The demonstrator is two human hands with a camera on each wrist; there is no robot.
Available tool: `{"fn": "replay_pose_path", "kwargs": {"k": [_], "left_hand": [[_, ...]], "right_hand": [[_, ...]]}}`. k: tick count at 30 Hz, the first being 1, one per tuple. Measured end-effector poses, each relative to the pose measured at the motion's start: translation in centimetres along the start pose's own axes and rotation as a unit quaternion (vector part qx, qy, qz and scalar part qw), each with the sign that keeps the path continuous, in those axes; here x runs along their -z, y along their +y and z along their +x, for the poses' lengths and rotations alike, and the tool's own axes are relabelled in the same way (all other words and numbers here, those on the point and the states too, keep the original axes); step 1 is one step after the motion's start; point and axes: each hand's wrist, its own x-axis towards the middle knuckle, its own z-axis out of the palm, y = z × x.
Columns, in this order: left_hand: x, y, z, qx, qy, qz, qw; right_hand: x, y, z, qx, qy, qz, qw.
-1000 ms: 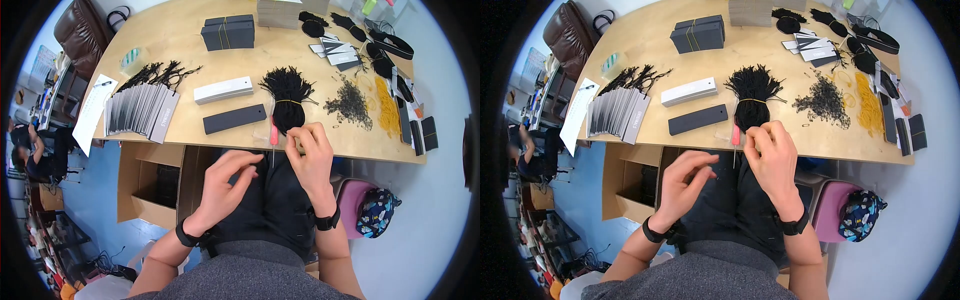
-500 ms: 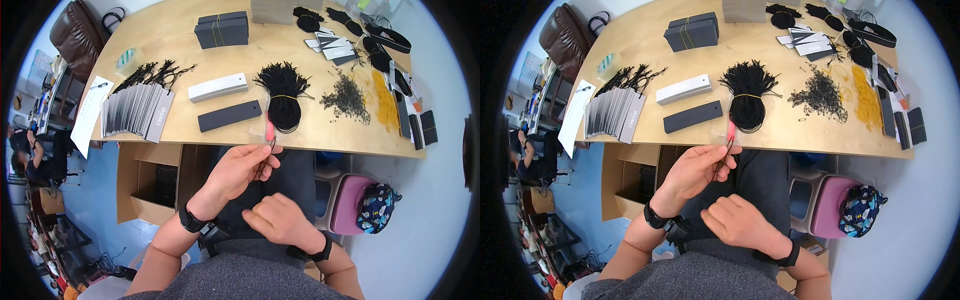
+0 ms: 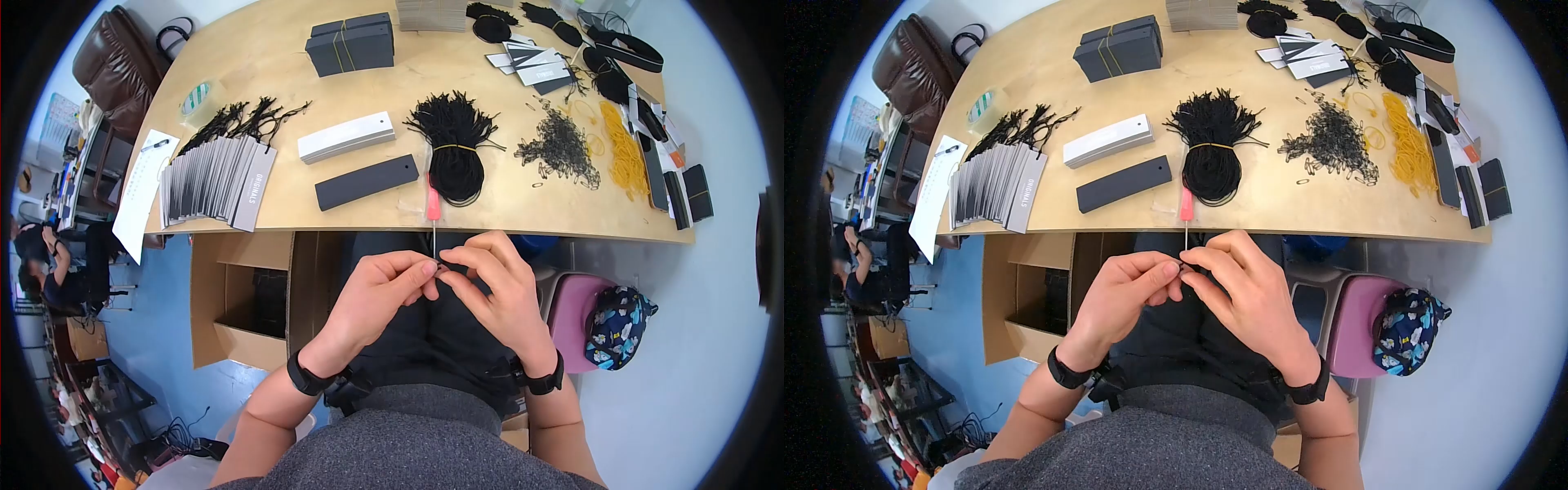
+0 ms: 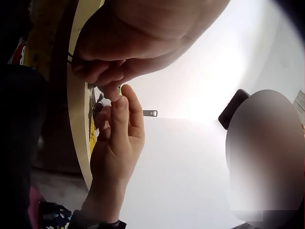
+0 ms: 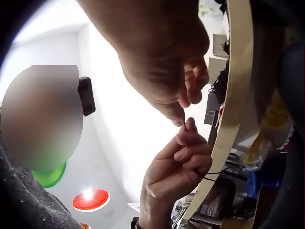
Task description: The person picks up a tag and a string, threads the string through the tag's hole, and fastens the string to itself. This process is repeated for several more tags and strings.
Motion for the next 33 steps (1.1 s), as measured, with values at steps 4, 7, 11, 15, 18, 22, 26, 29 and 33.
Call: {"fn": "replay_pose_path", "kwargs": {"k": [4, 7, 11, 15, 18, 22, 26, 29, 33], "left_hand": [[-0.1, -0.1, -0.3, 0.004, 0.011, -0.006, 1.0], [-0.3, 0.0, -0.5, -0.007, 0.027, 0.032, 0.999], [-0.7, 0.1, -0.8, -0.019, 0.052, 0.092, 0.994], [-0.7, -0.2, -0.9, -0.025, 0.053, 0.085, 0.995], [-0.8, -0.4, -0.8, -0.033, 0.049, 0.053, 0.997], [-0.7, -0.7, -0.6, -0.037, 0.045, 0.025, 0.998], [-0.8, -0.6, -0.8, -0.046, 0.073, 0.04, 0.995], [-1.2, -0.2, -1.0, -0.057, 0.1, 0.037, 0.993], [-1.2, -0.2, -1.0, -0.056, 0.09, 0.064, 0.992]], "right_hand": [[-0.6, 0.7, -0.2, 0.018, -0.003, 0.015, 1.0], [-0.9, 0.4, -0.5, -0.008, -0.01, 0.046, 0.999], [-1.2, 0.1, -0.5, -0.045, 0.001, 0.1, 0.994], [-1.3, 0.0, -0.6, -0.044, 0.012, 0.097, 0.994], [-1.4, 0.0, -0.8, -0.065, 0.012, 0.107, 0.992], [-1.9, 0.0, -0.9, -0.055, 0.03, 0.104, 0.993], [-2.2, 0.4, -1.0, 0.021, 0.063, 0.002, 0.998], [-1.6, 0.0, -0.7, 0.005, 0.05, 0.026, 0.998], [-0.2, 0.6, 0.0, -0.048, 0.001, 0.081, 0.996]]}}
